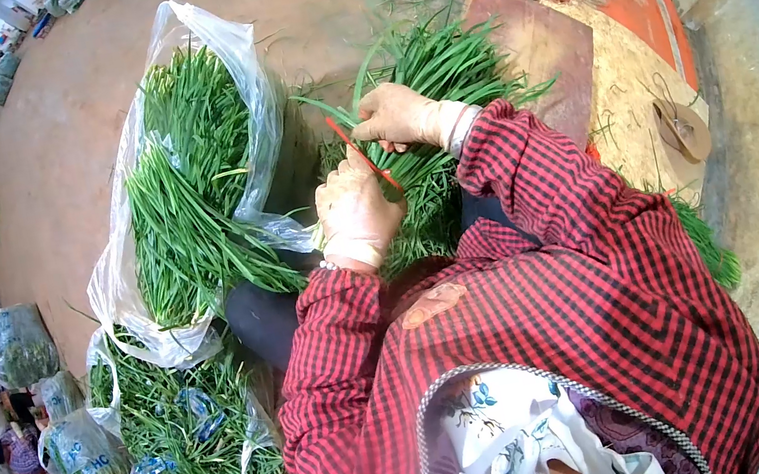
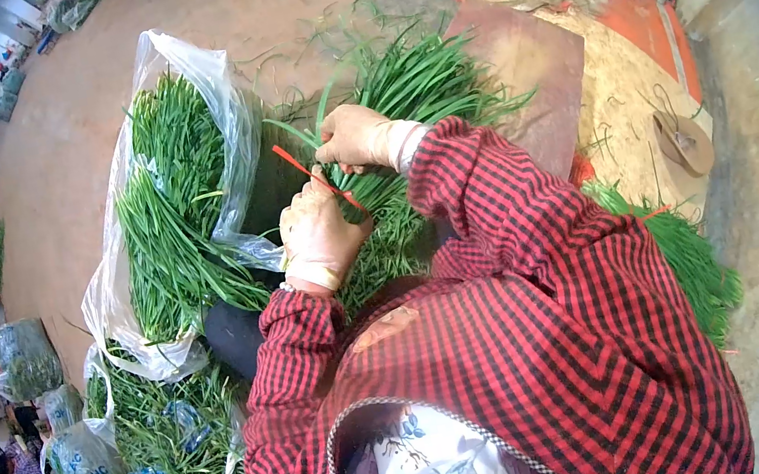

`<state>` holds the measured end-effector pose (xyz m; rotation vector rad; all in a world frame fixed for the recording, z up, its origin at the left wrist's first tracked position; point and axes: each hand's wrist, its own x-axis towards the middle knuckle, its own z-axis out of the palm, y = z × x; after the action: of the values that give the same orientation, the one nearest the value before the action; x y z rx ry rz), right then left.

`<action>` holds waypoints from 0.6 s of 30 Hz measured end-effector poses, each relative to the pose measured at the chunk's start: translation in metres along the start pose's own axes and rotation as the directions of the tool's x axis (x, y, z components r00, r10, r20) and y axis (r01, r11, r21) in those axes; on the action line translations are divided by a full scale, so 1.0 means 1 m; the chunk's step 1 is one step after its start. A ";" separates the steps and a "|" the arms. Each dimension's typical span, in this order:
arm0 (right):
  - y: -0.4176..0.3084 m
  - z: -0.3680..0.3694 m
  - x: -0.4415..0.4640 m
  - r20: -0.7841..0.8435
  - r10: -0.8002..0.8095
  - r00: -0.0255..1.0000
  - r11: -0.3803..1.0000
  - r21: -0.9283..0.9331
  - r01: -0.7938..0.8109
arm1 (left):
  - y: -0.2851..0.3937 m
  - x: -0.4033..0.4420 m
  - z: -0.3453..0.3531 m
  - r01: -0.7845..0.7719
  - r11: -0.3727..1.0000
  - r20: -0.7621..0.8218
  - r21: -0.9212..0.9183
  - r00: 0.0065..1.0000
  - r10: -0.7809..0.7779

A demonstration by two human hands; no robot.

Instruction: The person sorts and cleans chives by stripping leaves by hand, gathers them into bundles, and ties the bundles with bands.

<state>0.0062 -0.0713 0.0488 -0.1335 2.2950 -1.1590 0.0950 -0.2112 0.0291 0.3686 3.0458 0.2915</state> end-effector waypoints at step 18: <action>-0.066 -0.045 -0.046 -0.072 -0.559 0.826 0.787 0.267 0.556 | -0.017 -0.004 -0.003 0.054 0.973 0.027 -0.226 0.998 -0.050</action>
<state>0.0108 -0.0658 0.1406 -0.7560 2.1059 -1.7541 0.0951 -0.2293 0.0286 0.2744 2.9522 0.6204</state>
